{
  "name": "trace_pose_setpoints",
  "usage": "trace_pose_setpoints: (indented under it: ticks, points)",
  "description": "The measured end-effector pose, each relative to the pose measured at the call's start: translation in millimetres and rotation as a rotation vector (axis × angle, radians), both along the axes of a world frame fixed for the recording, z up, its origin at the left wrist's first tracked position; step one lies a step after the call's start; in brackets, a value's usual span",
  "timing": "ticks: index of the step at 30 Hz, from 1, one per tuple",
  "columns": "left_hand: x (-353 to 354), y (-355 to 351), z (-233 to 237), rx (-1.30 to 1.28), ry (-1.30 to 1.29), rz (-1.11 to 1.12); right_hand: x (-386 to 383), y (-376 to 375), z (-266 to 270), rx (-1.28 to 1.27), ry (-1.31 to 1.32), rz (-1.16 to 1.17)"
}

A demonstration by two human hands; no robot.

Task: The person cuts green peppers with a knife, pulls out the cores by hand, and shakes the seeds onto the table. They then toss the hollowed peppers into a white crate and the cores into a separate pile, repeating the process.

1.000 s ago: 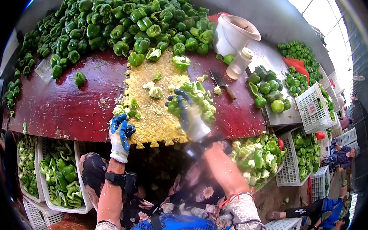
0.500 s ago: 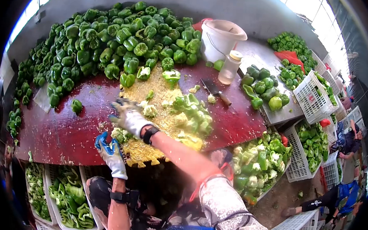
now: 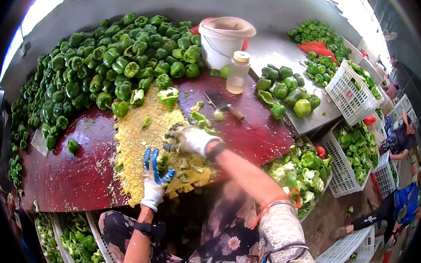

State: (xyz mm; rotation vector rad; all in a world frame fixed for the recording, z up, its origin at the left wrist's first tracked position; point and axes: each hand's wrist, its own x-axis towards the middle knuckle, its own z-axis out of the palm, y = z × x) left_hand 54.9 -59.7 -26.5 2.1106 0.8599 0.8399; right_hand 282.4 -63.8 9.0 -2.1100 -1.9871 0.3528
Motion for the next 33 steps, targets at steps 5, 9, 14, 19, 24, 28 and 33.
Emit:
trace_pose_setpoints:
  ticks: [5,9,14,19,24,28,33]
  points:
    - [46,-19,-21,0.268,0.245,-0.072,88,-7,5,0.395,0.047,-0.579]
    - [75,-4,-35,0.153,0.088,-0.177,91,-2,1,0.122,0.249,-0.555]
    - [45,1,5,0.055,0.019,-0.135,84,13,7,0.069,0.189,-0.513]
    - [-4,9,29,-0.339,-0.207,-0.054,64,2,10,0.601,0.067,-0.447]
    - [-14,13,14,-0.348,-0.277,0.006,58,7,-8,0.567,-0.427,-0.262]
    - [-26,11,-1,-0.854,-0.613,0.049,0,37,13,0.648,0.196,-0.343]
    - [-45,20,-4,-1.008,-0.839,-0.043,-144,34,68,0.367,0.934,0.244]
